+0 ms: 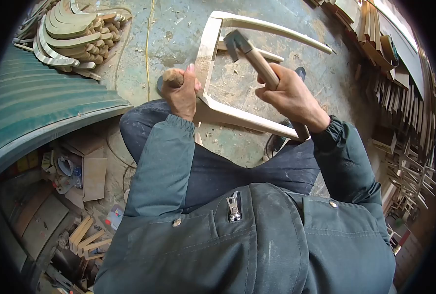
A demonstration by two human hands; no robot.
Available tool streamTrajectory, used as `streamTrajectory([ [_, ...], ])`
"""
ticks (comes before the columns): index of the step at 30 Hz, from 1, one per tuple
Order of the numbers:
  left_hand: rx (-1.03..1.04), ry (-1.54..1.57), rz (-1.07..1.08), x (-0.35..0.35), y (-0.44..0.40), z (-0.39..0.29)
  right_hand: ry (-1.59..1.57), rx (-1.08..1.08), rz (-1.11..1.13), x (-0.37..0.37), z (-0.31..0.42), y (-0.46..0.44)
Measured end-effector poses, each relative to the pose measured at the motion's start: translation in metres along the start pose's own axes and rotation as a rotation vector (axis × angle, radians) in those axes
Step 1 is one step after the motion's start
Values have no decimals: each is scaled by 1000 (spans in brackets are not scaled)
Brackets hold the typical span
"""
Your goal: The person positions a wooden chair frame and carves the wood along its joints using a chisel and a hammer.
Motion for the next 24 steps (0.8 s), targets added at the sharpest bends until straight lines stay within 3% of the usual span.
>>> streamTrajectory([
  [2,-11,95,-21,-1,-4,3,10,-46,4,3,6,-7],
  [11,14,-149,145,5,-12,15,116,-148,30,-15,70,-35],
  [12,7,-206,180,4,-12,18,16,-128,-10,-23,84,-36],
  [13,-49,-178,168,6,-11,12,-73,-351,-149,-31,98,-43],
  [14,-52,-176,161,5,-9,13,-82,-364,-137,-44,113,-48],
  [15,-26,-180,155,3,-10,13,-325,-134,-196,-57,149,-42],
  [17,7,-185,143,-1,-12,11,-285,-625,-266,-41,119,-74],
  [18,-10,-156,139,-2,-10,10,-164,-517,-123,-28,115,-72],
  [19,-23,-124,138,-1,-10,9,630,-558,-214,-6,105,-85],
  [20,-12,-83,147,0,-12,9,862,-644,-58,11,79,-88],
  [21,-2,-47,159,0,-13,10,1001,-382,212,20,92,-85],
  [24,-58,32,42,-11,-5,18,903,-665,-68,0,137,-101],
])
Point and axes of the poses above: each hand's wrist, its own y-axis away from the middle knuckle, its own x-axis out of the palm, z = x × y, the point moved 3 cm from there along -y, towards the middle knuckle, and after that the axes turned 3 degrees about y, right-handed, at the moved point
